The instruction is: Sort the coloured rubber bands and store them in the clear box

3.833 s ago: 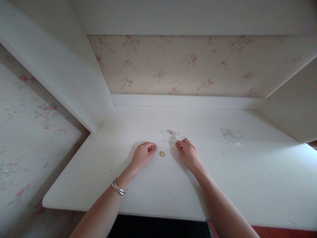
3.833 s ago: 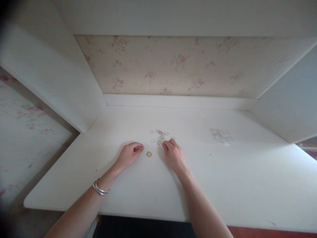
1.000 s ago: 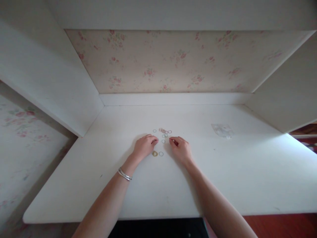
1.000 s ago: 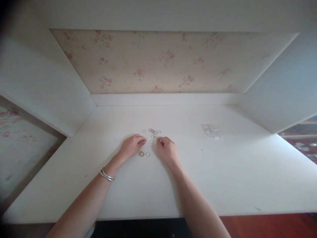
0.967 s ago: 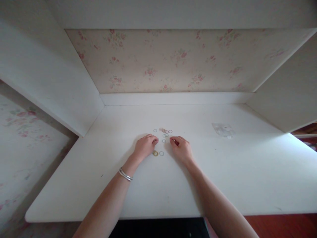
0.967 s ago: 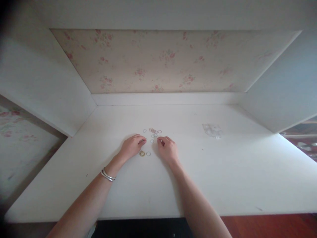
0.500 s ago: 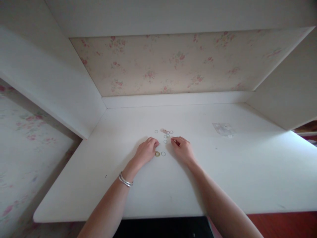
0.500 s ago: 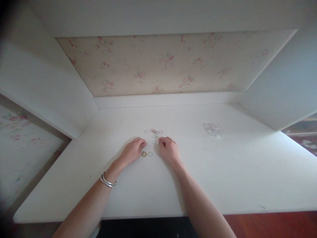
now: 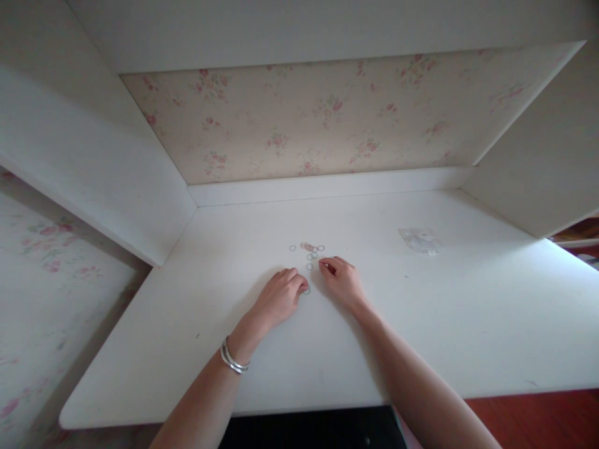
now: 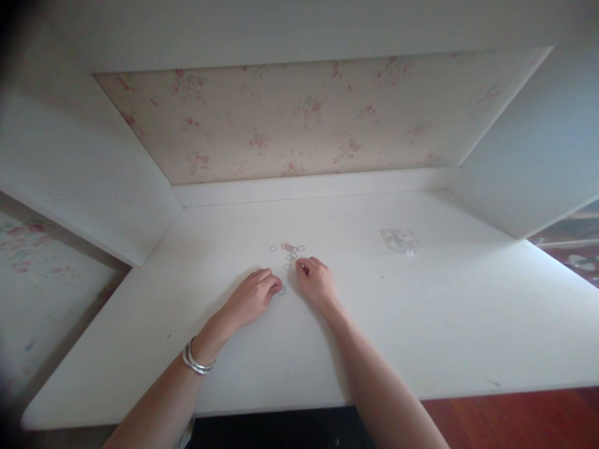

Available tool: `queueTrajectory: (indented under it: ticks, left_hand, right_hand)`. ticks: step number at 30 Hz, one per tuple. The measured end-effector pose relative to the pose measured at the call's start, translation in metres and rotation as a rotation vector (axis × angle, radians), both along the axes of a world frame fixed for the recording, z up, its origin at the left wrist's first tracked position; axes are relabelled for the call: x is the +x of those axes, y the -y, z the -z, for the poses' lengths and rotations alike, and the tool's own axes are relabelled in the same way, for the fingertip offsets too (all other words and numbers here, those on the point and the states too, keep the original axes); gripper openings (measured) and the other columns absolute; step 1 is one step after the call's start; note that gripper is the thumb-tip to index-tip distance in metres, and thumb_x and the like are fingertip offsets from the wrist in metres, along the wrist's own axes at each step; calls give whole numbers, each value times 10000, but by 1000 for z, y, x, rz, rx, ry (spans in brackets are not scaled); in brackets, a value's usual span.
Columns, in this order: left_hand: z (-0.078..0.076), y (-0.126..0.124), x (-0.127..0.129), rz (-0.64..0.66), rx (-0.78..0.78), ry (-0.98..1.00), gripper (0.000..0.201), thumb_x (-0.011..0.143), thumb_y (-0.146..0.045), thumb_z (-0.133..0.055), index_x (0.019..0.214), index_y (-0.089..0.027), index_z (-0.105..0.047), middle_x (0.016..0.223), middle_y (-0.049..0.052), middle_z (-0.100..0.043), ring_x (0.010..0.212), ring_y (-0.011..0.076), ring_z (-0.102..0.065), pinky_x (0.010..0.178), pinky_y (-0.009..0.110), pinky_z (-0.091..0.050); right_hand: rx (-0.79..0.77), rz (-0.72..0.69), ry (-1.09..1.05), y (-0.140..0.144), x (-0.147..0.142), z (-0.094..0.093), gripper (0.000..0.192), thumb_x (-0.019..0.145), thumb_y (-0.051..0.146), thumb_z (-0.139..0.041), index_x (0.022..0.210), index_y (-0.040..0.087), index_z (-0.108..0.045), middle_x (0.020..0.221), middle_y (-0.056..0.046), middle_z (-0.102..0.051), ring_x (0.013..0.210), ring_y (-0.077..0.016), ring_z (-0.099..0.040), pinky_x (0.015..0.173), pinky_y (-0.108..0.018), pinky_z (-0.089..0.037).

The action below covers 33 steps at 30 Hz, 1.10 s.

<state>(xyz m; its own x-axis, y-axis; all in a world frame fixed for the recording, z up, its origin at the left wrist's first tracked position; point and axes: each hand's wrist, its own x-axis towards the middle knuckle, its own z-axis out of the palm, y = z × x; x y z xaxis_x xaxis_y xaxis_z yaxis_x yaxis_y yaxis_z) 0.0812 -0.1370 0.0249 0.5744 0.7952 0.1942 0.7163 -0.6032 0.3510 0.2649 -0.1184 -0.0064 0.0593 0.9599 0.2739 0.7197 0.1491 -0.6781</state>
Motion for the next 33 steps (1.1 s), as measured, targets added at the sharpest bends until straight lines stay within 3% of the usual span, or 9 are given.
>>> queueTrajectory:
  ticks: [10,15,22,27,33]
  left_hand:
    - [0,-1,-2,19,5,8,196,888,-186,-468,815,-198,-649,786,22,-596,792,158,-546,788,299,-403]
    - [-1,-11,-14,-169,15,163,187,900,-226,-437,861,-194,-618,858,30,-614,823,146,-568,770,260,-426]
    - [19,-30,-25,-377,-106,204,186,883,-263,-450,876,-205,-627,882,28,-671,829,153,-607,769,255,-437]
    - [23,-34,-28,-387,-185,189,231,884,-328,-445,905,-215,-645,873,36,-695,814,160,-629,764,255,-438]
    - [23,-36,-32,-377,-208,239,234,875,-333,-459,919,-216,-658,906,36,-699,825,151,-633,769,240,-444]
  right_hand:
    - [3,-3,12,0,0,3,251,847,301,-449,894,247,-689,804,-8,-644,694,-126,-561,655,-233,-389]
    - [18,-12,41,2,1,3,254,858,314,-442,894,253,-685,800,-7,-640,694,-127,-558,657,-233,-385]
    - [-5,-9,111,2,-3,-4,254,866,334,-446,908,255,-684,787,-3,-626,671,-122,-553,632,-232,-378]
    - [-58,-95,291,-12,-10,-21,254,881,333,-442,930,280,-686,856,-9,-625,704,-123,-556,638,-239,-368]
    - [-89,-139,593,-30,-16,-29,243,875,327,-457,881,292,-697,991,-40,-590,906,-182,-524,745,-294,-342]
